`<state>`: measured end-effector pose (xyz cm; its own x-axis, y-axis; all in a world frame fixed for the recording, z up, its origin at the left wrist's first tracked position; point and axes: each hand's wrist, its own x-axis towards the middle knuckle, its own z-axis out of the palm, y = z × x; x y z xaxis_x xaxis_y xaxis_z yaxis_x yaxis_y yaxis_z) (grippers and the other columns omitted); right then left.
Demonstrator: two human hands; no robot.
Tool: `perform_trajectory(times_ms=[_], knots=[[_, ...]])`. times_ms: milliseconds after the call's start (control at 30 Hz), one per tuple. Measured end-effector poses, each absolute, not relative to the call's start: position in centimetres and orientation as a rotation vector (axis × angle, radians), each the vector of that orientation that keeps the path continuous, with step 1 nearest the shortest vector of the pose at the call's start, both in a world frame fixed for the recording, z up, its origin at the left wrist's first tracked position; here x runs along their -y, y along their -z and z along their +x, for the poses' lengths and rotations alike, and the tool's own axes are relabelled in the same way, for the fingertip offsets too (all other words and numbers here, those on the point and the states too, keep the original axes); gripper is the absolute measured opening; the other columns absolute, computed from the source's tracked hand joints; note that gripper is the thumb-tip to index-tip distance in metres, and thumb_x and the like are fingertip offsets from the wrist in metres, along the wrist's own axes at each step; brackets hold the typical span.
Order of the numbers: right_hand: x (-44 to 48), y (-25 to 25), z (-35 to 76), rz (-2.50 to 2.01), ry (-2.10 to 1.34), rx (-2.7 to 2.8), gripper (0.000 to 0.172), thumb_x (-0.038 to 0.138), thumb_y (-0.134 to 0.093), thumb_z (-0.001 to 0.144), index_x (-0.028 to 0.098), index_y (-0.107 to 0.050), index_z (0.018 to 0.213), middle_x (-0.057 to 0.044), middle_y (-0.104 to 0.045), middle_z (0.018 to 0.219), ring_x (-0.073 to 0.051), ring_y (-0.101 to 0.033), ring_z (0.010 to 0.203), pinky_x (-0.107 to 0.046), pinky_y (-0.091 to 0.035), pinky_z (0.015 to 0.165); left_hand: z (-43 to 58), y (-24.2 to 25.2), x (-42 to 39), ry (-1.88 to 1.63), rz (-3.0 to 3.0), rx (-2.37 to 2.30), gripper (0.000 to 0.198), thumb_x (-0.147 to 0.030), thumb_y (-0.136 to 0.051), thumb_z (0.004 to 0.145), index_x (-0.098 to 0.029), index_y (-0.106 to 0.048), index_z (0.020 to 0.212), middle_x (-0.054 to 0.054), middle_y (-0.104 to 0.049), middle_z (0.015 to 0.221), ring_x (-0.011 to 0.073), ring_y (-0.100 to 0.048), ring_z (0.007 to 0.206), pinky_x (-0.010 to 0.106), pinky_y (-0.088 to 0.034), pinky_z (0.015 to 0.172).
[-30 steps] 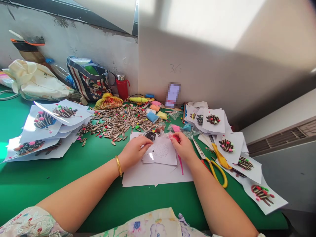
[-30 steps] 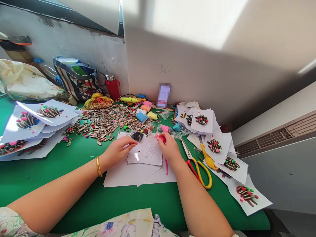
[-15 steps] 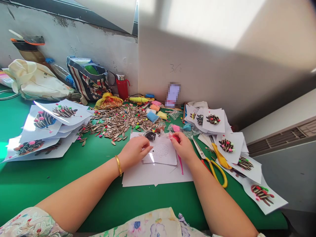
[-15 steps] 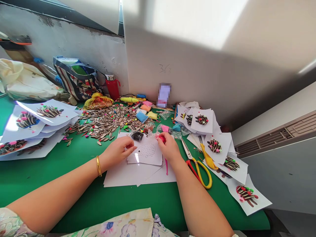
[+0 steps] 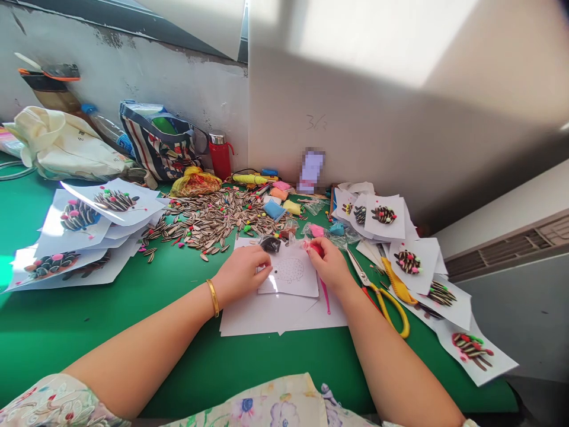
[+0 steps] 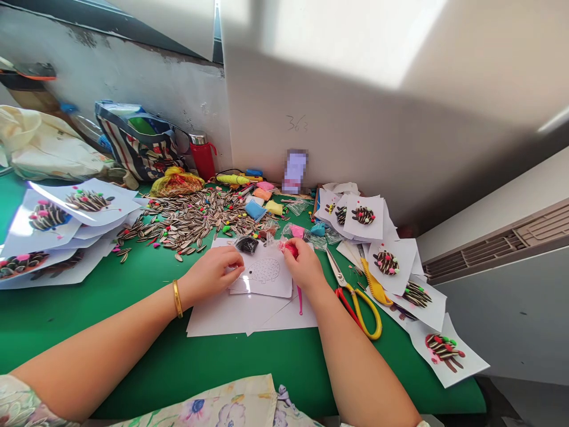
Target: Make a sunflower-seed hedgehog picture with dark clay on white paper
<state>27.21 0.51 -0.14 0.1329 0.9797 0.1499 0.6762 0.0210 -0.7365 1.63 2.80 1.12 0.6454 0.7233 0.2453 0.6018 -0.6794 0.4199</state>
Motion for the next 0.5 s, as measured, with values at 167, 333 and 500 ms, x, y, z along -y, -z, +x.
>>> perform_trajectory(times_ms=[167, 333, 500], knots=[[-0.54, 0.15, 27.20, -1.711, -0.569, 1.607, 0.025, 0.043, -0.052, 0.087, 0.024, -0.062, 0.100, -0.002, -0.069, 0.088, -0.021, -0.059, 0.075, -0.033, -0.044, 0.069, 1.47, -0.80, -3.02, -0.541, 2.566, -1.075, 0.018, -0.024, -0.054, 0.090, -0.019, -0.067, 0.077, 0.004, -0.063, 0.080, 0.0191, -0.058, 0.078, 0.030, -0.041, 0.070], [-0.48, -0.08, 27.13, -1.723, -0.564, 1.621, 0.025, 0.043, -0.052, 0.088, 0.024, -0.062, 0.101, -0.003, -0.069, 0.092, -0.021, -0.060, 0.079, -0.033, -0.044, 0.071, 1.24, -0.76, -3.14, -0.532, 2.550, -1.087, 0.018, -0.029, -0.060, 0.088, -0.020, -0.069, 0.075, 0.004, -0.063, 0.078, 0.0198, -0.059, 0.077, 0.031, -0.041, 0.069], [-0.48, -0.09, 27.15, -1.729, -0.571, 1.619, 0.026, 0.043, -0.052, 0.087, 0.024, -0.063, 0.102, -0.003, -0.070, 0.093, -0.022, -0.061, 0.081, -0.033, -0.044, 0.071, 1.20, -0.72, -3.27, -0.553, 2.552, -1.073, 0.022, -0.027, -0.054, 0.091, -0.020, -0.071, 0.078, 0.005, -0.064, 0.077, 0.0198, -0.059, 0.076, 0.031, -0.042, 0.070]])
